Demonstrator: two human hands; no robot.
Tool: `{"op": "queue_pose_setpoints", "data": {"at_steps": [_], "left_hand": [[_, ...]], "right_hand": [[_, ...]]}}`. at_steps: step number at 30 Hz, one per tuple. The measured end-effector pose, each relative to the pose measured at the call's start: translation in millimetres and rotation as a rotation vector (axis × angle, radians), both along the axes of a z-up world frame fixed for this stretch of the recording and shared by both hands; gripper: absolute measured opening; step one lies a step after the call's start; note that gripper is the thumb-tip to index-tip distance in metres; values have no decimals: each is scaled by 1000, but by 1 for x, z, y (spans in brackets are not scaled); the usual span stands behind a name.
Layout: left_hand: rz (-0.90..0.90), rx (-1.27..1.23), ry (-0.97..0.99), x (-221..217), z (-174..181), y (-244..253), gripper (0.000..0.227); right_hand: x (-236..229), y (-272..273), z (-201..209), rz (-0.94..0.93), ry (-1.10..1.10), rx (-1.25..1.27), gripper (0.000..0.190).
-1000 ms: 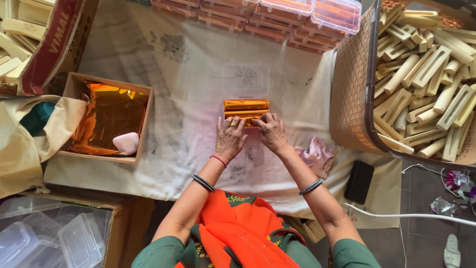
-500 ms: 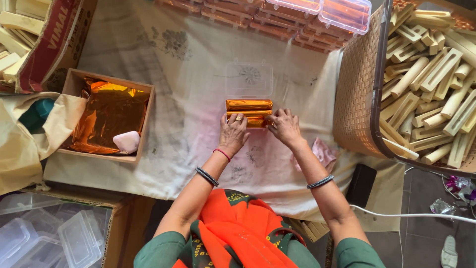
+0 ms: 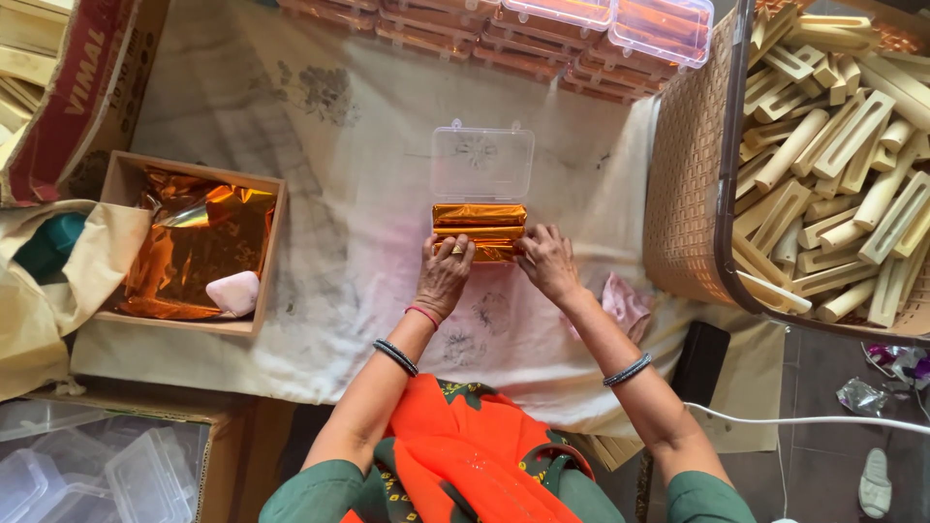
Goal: The person wipes a wooden block with a cloth, then wraps it in a sheet of gold foil. They then wipe a clear plastic container with the cloth and place several wrapped items inside it.
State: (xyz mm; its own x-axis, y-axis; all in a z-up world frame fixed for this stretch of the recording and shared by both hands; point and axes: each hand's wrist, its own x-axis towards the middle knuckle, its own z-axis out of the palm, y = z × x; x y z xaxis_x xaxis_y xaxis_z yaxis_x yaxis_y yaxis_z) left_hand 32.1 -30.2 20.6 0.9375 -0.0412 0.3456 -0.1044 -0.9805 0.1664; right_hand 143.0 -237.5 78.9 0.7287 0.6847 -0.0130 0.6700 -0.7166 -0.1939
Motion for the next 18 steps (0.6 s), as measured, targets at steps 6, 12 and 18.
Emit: {"op": "queue_pose_setpoints", "data": {"at_steps": [6,12,18], "left_hand": [[6,0,16,6,20,6,52],[-74,-43,210,14,11,16,31],[-35,-217,44,8,22,15,31]], "right_hand": [[-5,16,25,-49,9,25,33],[10,30,24,-56,-19,-336,40],[23,2,-10,-105,151,-172,20]]}}
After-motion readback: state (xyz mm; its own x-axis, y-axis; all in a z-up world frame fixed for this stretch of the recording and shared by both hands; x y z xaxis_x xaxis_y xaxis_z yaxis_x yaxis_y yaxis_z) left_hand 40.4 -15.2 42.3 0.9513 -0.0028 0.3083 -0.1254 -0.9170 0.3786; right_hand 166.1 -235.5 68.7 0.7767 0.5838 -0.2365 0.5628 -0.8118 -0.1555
